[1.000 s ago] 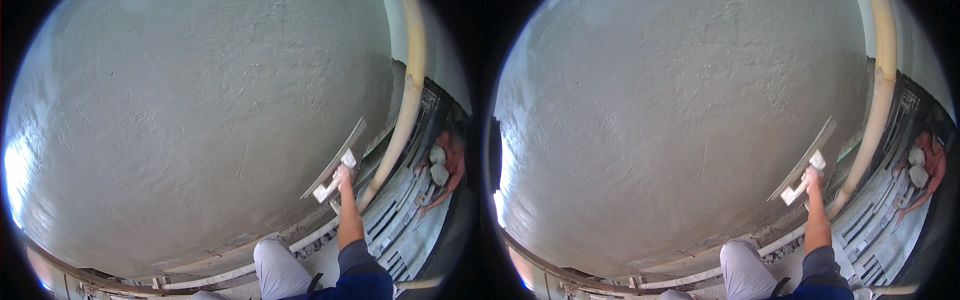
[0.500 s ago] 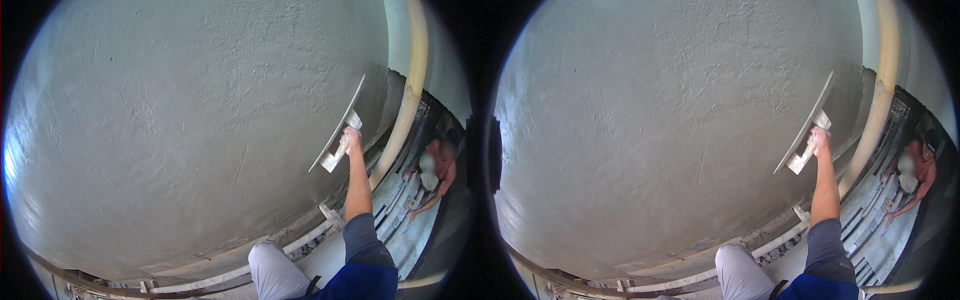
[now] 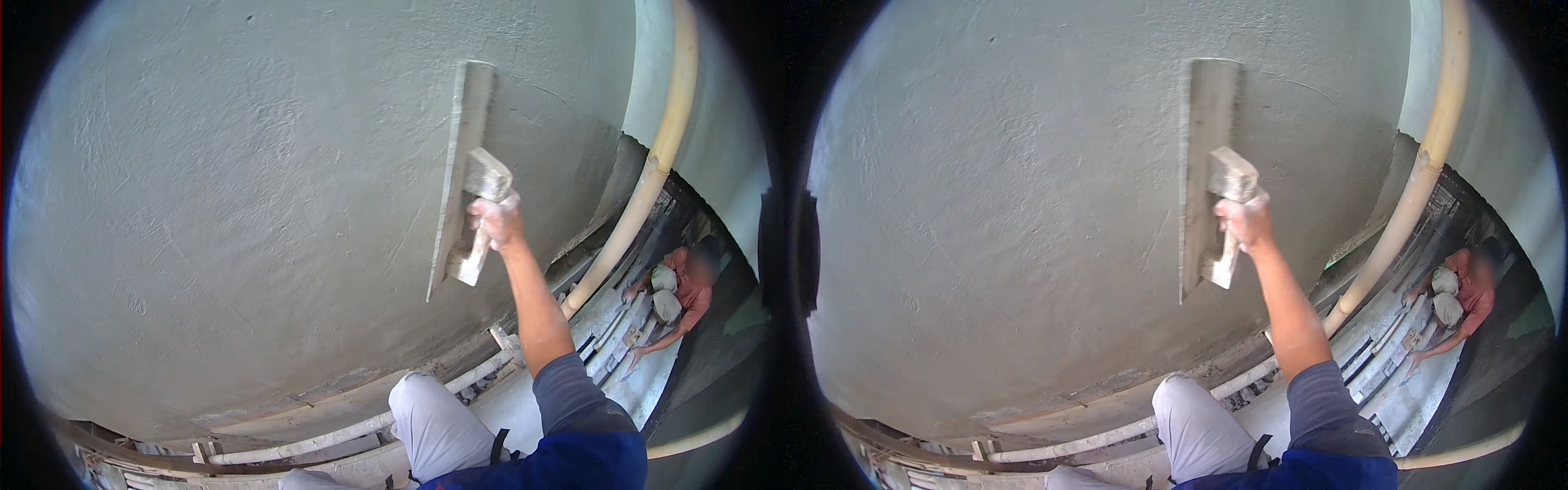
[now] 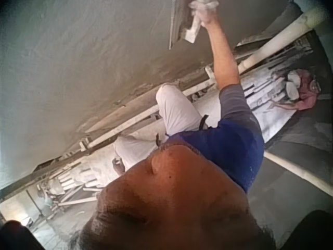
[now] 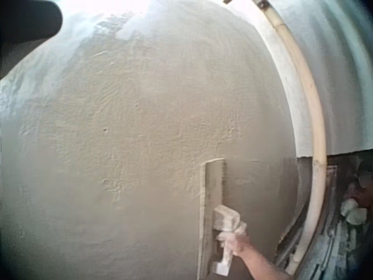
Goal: The person touches the wall surface with their hand and smooths plaster over the wall using a plastering trowel.
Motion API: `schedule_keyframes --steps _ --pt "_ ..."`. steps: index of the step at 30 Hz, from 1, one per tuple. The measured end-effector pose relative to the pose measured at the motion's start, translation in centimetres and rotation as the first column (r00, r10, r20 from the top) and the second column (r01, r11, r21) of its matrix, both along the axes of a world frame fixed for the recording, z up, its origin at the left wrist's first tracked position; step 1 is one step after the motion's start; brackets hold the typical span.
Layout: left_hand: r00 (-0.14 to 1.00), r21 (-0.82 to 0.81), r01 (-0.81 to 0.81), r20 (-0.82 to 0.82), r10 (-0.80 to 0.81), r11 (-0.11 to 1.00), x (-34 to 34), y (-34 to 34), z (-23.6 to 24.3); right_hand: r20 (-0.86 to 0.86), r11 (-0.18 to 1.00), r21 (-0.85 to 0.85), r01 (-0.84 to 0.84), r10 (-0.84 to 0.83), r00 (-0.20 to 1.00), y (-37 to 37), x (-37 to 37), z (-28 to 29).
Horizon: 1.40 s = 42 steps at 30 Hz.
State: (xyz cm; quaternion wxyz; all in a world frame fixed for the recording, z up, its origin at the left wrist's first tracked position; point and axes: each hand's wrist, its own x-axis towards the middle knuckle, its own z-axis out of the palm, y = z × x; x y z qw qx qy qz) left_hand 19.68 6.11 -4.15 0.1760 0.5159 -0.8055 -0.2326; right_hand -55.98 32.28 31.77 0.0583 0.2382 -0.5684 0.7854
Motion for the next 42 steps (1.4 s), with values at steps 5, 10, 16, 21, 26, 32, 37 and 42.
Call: schedule_keyframes --steps 5,10,16,21,26,32,37,42 --pt "0.999 0.006 -0.047 0.026 0.047 0.999 2.7 0.6 -1.7 -0.269 0.964 0.246 0.100 -0.031 0.963 -6.5 6.4 2.0" --pt "0.998 -0.068 -0.061 -0.035 0.059 0.996 3.0 0.1 -0.3 -0.423 0.901 0.431 0.049 0.154 0.893 -12.5 11.3 0.4" --pt "0.982 -0.114 -0.166 -0.112 0.153 0.979 2.0 0.5 4.3 -0.473 0.730 0.682 0.052 0.385 0.793 -9.5 12.4 0.5" --pt "0.985 -0.170 -0.160 0.039 0.169 0.972 7.5 3.4 1.4 -0.825 0.677 0.437 0.592 0.040 0.564 0.4 6.7 4.4" --pt "0.952 -0.084 -0.274 0.118 0.283 0.958 6.5 5.2 -0.9 -0.947 0.390 0.191 0.901 -0.167 0.274 9.8 -5.1 6.6" --pt "0.960 -0.107 -0.128 0.236 0.150 0.986 10.9 4.6 -7.9 -0.883 0.389 0.418 0.821 -0.038 0.468 9.3 -11.8 0.8" --pt "0.996 -0.145 -0.052 0.058 0.061 0.988 0.6 3.3 3.7 -0.793 0.405 0.578 0.709 0.071 0.605 8.4 -6.9 -9.1" --pt "1.000 -0.244 0.010 0.008 -0.009 0.970 -3.0 0.2 8.0 -0.639 0.613 0.490 0.620 -0.231 0.734 5.1 -0.3 -7.7"
